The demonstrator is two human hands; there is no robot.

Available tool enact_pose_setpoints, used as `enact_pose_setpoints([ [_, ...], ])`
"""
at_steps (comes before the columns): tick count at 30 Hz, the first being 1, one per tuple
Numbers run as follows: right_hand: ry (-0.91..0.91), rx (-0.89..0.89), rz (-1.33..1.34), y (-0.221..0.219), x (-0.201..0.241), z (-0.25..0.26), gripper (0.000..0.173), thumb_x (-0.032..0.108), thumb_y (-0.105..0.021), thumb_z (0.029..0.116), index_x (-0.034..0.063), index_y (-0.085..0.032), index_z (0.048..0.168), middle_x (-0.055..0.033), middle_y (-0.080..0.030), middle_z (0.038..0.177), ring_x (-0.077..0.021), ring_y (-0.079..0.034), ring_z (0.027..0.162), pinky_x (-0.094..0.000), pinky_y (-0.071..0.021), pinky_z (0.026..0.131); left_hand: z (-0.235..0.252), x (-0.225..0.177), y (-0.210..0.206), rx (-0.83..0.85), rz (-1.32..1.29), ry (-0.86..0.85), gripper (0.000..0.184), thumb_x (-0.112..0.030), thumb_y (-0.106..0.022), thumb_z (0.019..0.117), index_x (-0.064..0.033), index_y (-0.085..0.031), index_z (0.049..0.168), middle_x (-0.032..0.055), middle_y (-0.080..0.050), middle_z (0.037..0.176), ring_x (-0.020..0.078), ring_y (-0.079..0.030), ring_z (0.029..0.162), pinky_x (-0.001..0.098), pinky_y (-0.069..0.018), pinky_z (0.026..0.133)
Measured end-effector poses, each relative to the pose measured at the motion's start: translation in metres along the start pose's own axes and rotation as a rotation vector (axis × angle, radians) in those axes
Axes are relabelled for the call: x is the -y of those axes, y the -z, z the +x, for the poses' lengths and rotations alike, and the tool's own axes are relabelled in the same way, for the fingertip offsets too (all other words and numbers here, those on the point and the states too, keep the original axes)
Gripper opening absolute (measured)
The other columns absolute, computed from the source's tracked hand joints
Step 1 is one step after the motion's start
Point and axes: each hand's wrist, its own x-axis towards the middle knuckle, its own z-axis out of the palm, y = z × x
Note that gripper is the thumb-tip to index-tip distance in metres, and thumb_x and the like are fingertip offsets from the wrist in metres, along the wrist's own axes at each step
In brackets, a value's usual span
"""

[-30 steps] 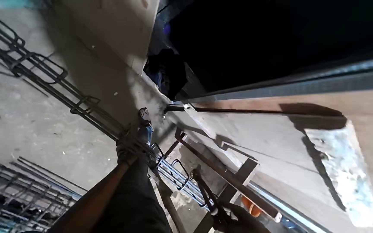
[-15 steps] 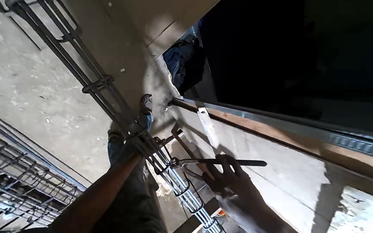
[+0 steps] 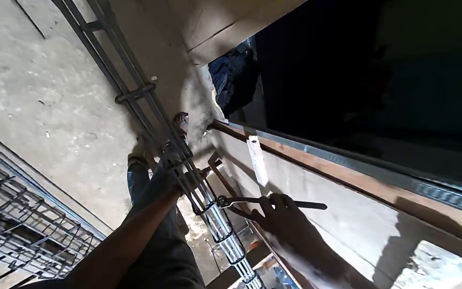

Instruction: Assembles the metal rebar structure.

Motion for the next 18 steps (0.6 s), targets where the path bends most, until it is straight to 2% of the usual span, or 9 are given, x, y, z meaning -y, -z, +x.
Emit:
enact_pose_setpoints([
  [2, 0.017, -0.07, -0.001, -0.004, -0.008, 0.0, 0.02, 0.008, -0.061, 0.0952, 0.014, -0.07, 0.112, -0.0219, -0.065, 0.113, -0.0394, -0.066, 0.093, -0.0506, -0.0556, 0.08, 0.0, -0.001, -0.001, 0.004, -0.004, 0.019, 0.055, -0.045, -0.04, 0.1093, 0.0029, -0.064, 0.122, 0.0208, -0.068, 0.112, 0.0259, -0.065, 0.105, 0.0449, -0.0493, 0.097],
  [4, -0.013, -0.049, -0.051, -0.009, -0.012, -0.002, 0.035, 0.004, -0.055, 0.0977, 0.0086, -0.064, 0.132, -0.0238, -0.064, 0.118, -0.0379, -0.068, 0.091, -0.0471, -0.0567, 0.079, 0.002, -0.003, -0.001, 0.014, -0.006, 0.086, 0.058, -0.05, -0.042, 0.1083, 0.0014, -0.064, 0.123, 0.0209, -0.069, 0.11, 0.0276, -0.066, 0.102, 0.0475, -0.0503, 0.097],
  [7, -0.078, 0.132, 0.004, -0.017, -0.021, 0.0, 0.022, 0.014, -0.051, 0.1022, 0.0055, -0.065, 0.116, -0.0161, -0.067, 0.091, -0.034, -0.07, 0.081, -0.0462, -0.0573, 0.067, 0.001, -0.014, 0.003, 0.024, 0.006, 0.125, 0.056, -0.049, -0.043, 0.1081, 0.0016, -0.064, 0.12, 0.019, -0.068, 0.103, 0.0267, -0.066, 0.094, 0.0468, -0.0508, 0.092],
  [9, -0.126, 0.472, 0.355, -0.024, -0.04, 0.012, 0.038, 0.041, -0.044, 0.1093, 0.0068, -0.062, 0.11, -0.0157, -0.067, 0.089, -0.0342, -0.07, 0.083, -0.0515, -0.0565, 0.07, 0.0, -0.025, 0.007, 0.06, 0.032, 0.139, 0.054, -0.045, -0.042, 0.1094, 0.0029, -0.063, 0.123, 0.0205, -0.068, 0.107, 0.0276, -0.066, 0.097, 0.0465, -0.0502, 0.094],
  [12, -0.123, 0.692, 0.943, -0.067, -0.068, 0.023, 0.043, 0.05, -0.063, 0.0993, 0.0072, -0.067, 0.104, -0.0045, -0.065, 0.076, -0.0152, -0.065, 0.065, -0.0353, -0.0562, 0.064, 0.001, -0.024, 0.004, 0.07, 0.038, 0.131, 0.05, -0.042, -0.042, 0.1099, 0.0028, -0.063, 0.121, 0.0196, -0.067, 0.104, 0.0256, -0.065, 0.093, 0.044, -0.0506, 0.09],
  [14, -0.108, 0.617, 0.784, -0.079, -0.068, 0.024, 0.05, 0.049, -0.078, 0.0875, 0.0094, -0.064, 0.115, -0.0125, -0.067, 0.088, -0.0288, -0.066, 0.081, -0.0508, -0.0537, 0.075, 0.002, -0.021, 0.006, 0.071, 0.023, 0.114, 0.049, -0.042, -0.044, 0.1094, 0.0026, -0.064, 0.118, 0.0172, -0.066, 0.1, 0.0224, -0.062, 0.087, 0.0412, -0.0506, 0.086],
  [15, -0.112, 0.564, 0.63, -0.078, -0.063, 0.023, 0.056, 0.049, -0.077, 0.087, 0.0139, -0.059, 0.126, -0.0158, -0.069, 0.094, -0.036, -0.069, 0.088, -0.0573, -0.0544, 0.077, 0.004, -0.02, 0.007, 0.084, 0.031, 0.125, 0.05, -0.043, -0.044, 0.1093, 0.0019, -0.063, 0.119, 0.0171, -0.066, 0.101, 0.0229, -0.063, 0.089, 0.0419, -0.0507, 0.087],
  [16, -0.111, 0.479, 0.506, -0.076, -0.058, 0.019, 0.056, 0.042, -0.073, 0.0905, 0.017, -0.052, 0.136, -0.0173, -0.07, 0.097, -0.0395, -0.07, 0.088, -0.0592, -0.0546, 0.074, 0.005, -0.017, 0.007, 0.086, 0.041, 0.135, 0.05, -0.043, -0.044, 0.109, 0.0013, -0.064, 0.119, 0.0174, -0.067, 0.102, 0.0239, -0.064, 0.091, 0.0432, -0.0508, 0.088],
  [18, -0.007, 0.07, 0.244, -0.084, -0.049, 0.003, 0.042, 0.027, -0.062, 0.0951, 0.0174, -0.057, 0.136, -0.0135, -0.067, 0.096, -0.0336, -0.069, 0.07, -0.0499, -0.0559, 0.057, 0.008, -0.013, 0.006, 0.069, 0.056, 0.167, 0.05, -0.044, -0.044, 0.1088, 0.0001, -0.065, 0.12, 0.0188, -0.068, 0.103, 0.0272, -0.065, 0.092, 0.0473, -0.0508, 0.089],
])
